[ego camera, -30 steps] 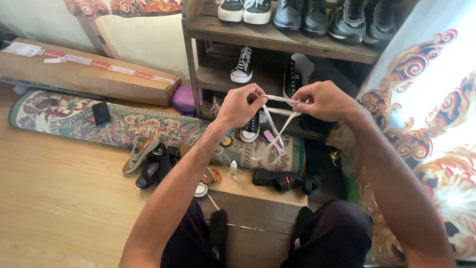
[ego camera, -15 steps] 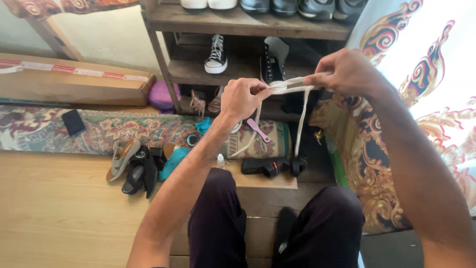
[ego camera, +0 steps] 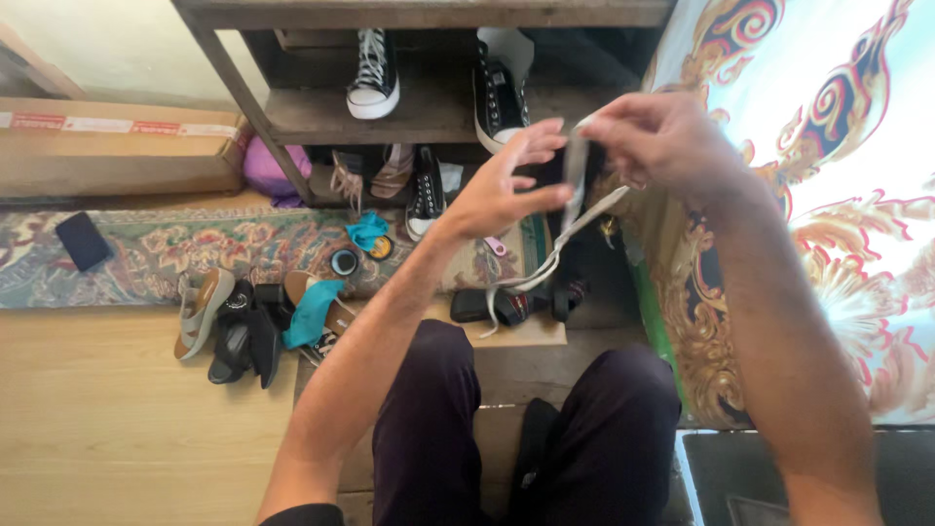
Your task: The person laces a black and white sneaker by threading white laces through the eyelets and tying them. The person handles the shoe and laces by hand, working on the shoe while sitting on the floor.
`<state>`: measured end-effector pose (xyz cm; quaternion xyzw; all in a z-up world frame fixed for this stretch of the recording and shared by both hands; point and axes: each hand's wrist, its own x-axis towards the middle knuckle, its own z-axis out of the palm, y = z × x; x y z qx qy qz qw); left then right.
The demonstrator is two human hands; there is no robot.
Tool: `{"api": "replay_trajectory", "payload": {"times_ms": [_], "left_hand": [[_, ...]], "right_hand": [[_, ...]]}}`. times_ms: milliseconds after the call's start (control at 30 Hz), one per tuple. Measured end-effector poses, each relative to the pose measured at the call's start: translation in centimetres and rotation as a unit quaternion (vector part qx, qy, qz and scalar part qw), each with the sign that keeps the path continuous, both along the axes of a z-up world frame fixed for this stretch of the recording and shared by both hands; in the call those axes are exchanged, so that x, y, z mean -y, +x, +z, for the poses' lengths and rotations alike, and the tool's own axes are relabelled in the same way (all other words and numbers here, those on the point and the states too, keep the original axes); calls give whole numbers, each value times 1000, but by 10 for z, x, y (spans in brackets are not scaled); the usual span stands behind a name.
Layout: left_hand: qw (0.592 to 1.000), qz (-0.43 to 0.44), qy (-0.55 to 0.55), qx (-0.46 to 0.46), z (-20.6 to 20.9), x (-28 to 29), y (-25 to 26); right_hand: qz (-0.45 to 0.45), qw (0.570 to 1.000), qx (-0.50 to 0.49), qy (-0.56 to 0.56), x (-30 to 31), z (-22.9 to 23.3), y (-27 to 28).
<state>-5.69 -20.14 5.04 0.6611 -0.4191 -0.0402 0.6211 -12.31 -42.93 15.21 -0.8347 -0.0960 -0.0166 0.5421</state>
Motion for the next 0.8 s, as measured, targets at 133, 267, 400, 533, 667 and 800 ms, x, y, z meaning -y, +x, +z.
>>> {"api": "replay_trajectory", "payload": {"times_ms": [133,267,400,533,667,800], "left_hand": [[989,-78,-72,-103,0,29,3],[991,-27,-25,-129,-13,22,22],[988,-33,1,-151,-24,-4,39],[989,14,92,-115,-27,-29,56],[985,9,109,-136,-26,-48,71],[986,37,157,-46,-22,-37,81]], "right_hand": [[68,995,40,-59,1,-10,12],[-61,979,62,-184,28,-7,22],[-136,937,126,-295,72,-20,45],[-195,901,170,-348,112,-50,66],[-273,847,133,-436,131,-77,77],[-287,808,104,-504,137,-105,94]]}}
